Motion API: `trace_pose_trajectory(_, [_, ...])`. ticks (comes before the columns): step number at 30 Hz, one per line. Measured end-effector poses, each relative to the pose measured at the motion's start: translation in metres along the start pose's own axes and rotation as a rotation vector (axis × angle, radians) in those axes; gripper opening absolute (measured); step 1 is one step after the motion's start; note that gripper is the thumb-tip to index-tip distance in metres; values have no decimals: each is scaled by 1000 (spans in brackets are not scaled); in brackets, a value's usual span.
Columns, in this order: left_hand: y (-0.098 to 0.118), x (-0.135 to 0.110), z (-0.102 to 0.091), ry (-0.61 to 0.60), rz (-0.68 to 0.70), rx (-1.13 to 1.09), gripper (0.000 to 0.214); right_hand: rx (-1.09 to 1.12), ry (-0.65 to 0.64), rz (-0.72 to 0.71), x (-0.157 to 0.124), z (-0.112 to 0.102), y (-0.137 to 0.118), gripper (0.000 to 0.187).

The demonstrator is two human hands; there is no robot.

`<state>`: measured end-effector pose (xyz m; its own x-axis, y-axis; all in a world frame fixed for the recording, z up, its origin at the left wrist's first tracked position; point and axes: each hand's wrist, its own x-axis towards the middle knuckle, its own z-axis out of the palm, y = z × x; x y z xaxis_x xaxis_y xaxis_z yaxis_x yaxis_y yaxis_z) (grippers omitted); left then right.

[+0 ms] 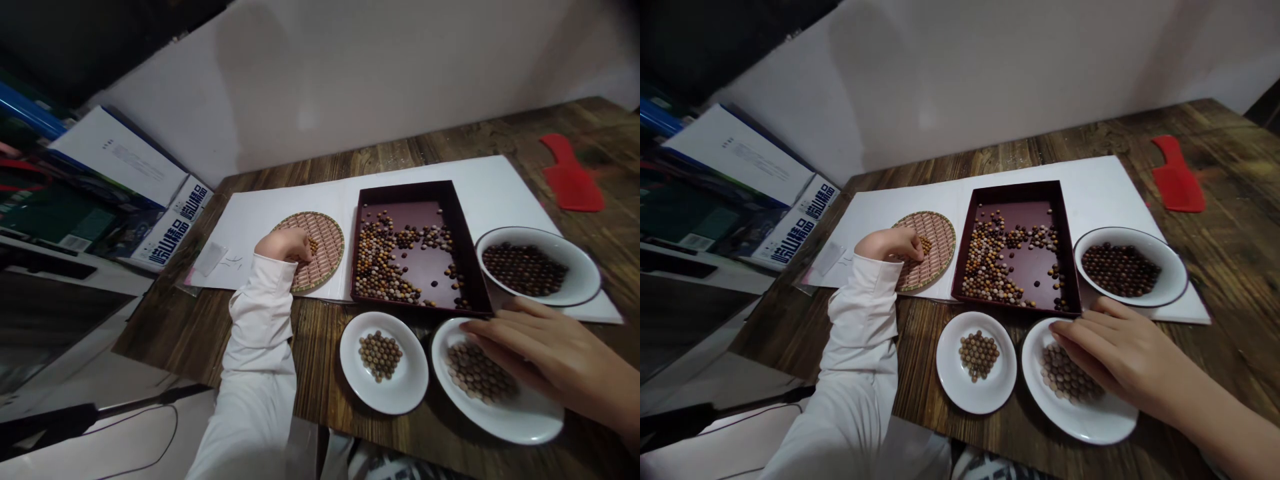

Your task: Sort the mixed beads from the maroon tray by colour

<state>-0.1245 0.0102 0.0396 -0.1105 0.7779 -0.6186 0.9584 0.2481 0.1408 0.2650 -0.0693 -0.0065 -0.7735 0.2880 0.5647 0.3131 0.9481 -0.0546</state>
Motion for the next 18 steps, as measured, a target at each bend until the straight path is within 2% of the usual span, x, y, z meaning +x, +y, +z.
trace_pose_trajectory(9, [0, -9, -5, 54, -7, 4, 5, 57, 33, 26, 4, -1, 0, 15])
trace_pose_trajectory(18, [8, 3, -2, 249, 144, 46, 16, 14, 8, 0, 2, 0, 0, 12])
